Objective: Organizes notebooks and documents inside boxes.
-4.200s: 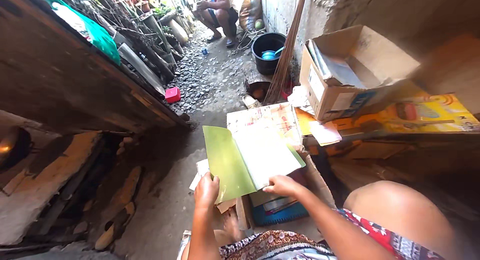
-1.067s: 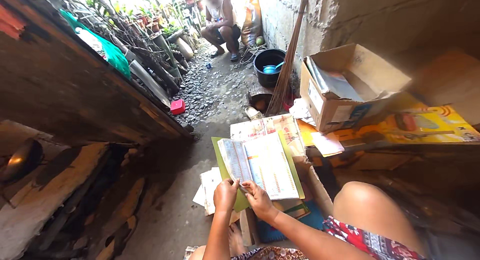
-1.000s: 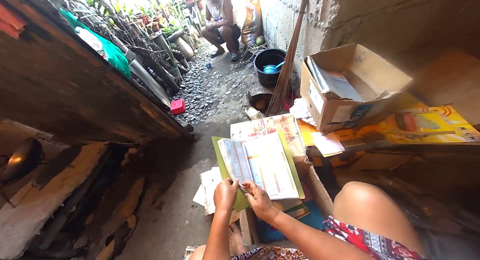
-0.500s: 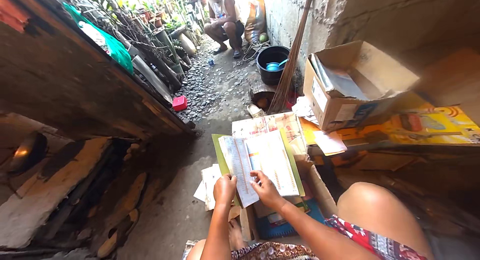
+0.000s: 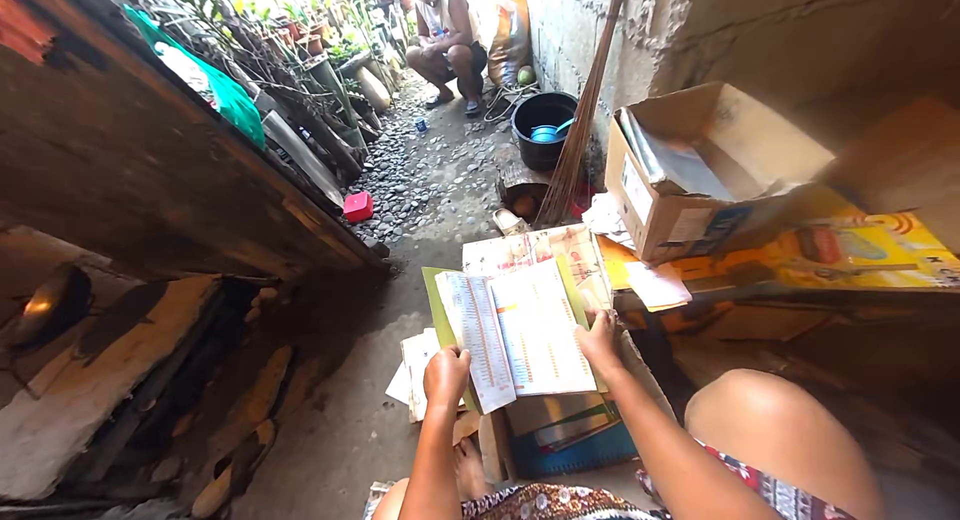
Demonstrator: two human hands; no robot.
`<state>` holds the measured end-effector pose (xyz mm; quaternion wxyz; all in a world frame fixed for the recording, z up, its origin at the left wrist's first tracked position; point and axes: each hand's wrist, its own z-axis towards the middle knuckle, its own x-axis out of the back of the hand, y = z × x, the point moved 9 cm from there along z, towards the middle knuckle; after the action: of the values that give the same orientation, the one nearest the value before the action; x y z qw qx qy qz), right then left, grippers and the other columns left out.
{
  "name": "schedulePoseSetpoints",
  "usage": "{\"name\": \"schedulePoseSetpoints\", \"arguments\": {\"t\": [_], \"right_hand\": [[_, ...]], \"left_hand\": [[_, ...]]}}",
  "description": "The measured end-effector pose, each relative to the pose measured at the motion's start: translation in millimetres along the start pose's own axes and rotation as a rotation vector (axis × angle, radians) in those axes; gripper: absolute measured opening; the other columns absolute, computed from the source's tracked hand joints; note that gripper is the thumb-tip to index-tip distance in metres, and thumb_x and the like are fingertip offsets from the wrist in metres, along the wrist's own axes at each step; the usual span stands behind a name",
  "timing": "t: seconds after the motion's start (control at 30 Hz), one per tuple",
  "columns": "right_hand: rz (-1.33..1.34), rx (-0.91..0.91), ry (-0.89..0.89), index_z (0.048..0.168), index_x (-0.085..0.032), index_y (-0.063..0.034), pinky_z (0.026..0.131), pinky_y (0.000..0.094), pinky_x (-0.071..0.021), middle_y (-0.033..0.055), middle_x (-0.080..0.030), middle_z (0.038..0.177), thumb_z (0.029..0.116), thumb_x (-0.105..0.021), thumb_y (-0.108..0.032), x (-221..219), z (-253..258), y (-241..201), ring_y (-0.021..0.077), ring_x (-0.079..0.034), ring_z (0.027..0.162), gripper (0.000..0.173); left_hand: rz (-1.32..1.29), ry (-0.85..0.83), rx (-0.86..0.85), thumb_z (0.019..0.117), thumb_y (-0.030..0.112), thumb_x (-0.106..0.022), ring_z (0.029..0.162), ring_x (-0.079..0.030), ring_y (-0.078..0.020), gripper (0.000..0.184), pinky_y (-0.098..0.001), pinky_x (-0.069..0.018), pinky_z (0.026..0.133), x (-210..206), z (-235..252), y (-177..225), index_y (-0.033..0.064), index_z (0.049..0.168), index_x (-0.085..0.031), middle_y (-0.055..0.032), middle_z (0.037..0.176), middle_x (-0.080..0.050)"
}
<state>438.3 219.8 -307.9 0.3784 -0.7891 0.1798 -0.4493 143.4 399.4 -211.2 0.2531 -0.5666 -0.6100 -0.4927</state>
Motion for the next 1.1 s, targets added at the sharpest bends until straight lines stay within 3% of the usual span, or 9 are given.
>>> {"name": "schedulePoseSetpoints", "arguments": {"t": [0.1, 0.23, 0.5, 0.87, 1.1], "right_hand": [[0.064, -0.036, -0.047, 0.148, -0.043, 0.0004, 0.109, 0.0515, -0.0460, 0.0255, -0.057, 0.140, 0.0961, -0.063, -0.008, -5, 3, 5, 0.0375, -0.057, 0.130, 0.056], [0.118, -0.085, -0.106, 0.144, -0.048, 0.0017, 0.108, 0.0506, -0.0478, 0.0254, -0.059, 0.138, 0.0982, -0.057, -0.002, -15, 7, 17, 0.0362, -0.059, 0.128, 0.047], [0.142, -0.125, -0.078, 0.139, -0.055, 0.0009, 0.108, 0.0514, -0.0477, 0.0241, -0.062, 0.133, 0.0994, -0.056, -0.002, -23, 11, 29, 0.0353, -0.060, 0.126, 0.040], [0.184, -0.125, -0.072, 0.139, -0.055, 0.0000, 0.104, 0.0529, -0.0492, 0.0243, -0.064, 0.130, 0.0999, -0.052, -0.001, -24, 8, 28, 0.0359, -0.062, 0.123, 0.039], [0.201, -0.110, -0.054, 0.138, -0.055, 0.0009, 0.106, 0.0520, -0.0485, 0.0242, -0.063, 0.131, 0.1001, -0.053, -0.001, -22, 4, 24, 0.0350, -0.061, 0.124, 0.038]], "left_hand": [[-0.011, -0.003, -0.015, 0.1028, 0.035, -0.055, 0.093, -0.071, -0.0300, 0.031, -0.0560, -0.0540, 0.083, 0, 0, 5, 0.0110, 0.105, -0.074, -0.0121, 0.097, -0.073], [-0.024, -0.011, -0.018, 0.1026, 0.035, -0.055, 0.093, -0.070, -0.0297, 0.031, -0.0557, -0.0538, 0.083, 1, 2, 7, 0.0102, 0.104, -0.074, -0.0122, 0.097, -0.073], [-0.006, -0.022, -0.012, 0.1023, 0.037, -0.056, 0.092, -0.070, -0.0295, 0.032, -0.0560, -0.0535, 0.082, 0, 3, 6, 0.0104, 0.101, -0.074, -0.0121, 0.095, -0.073], [-0.014, -0.031, -0.038, 0.1025, 0.038, -0.057, 0.092, -0.070, -0.0300, 0.033, -0.0557, -0.0534, 0.083, 0, 3, 9, 0.0096, 0.102, -0.073, -0.0124, 0.095, -0.072], [-0.074, -0.040, -0.061, 0.1026, 0.036, -0.059, 0.098, -0.070, -0.0284, 0.029, -0.0556, -0.0528, 0.088, -4, 6, 13, 0.0124, 0.108, -0.076, -0.0113, 0.102, -0.073]]}}
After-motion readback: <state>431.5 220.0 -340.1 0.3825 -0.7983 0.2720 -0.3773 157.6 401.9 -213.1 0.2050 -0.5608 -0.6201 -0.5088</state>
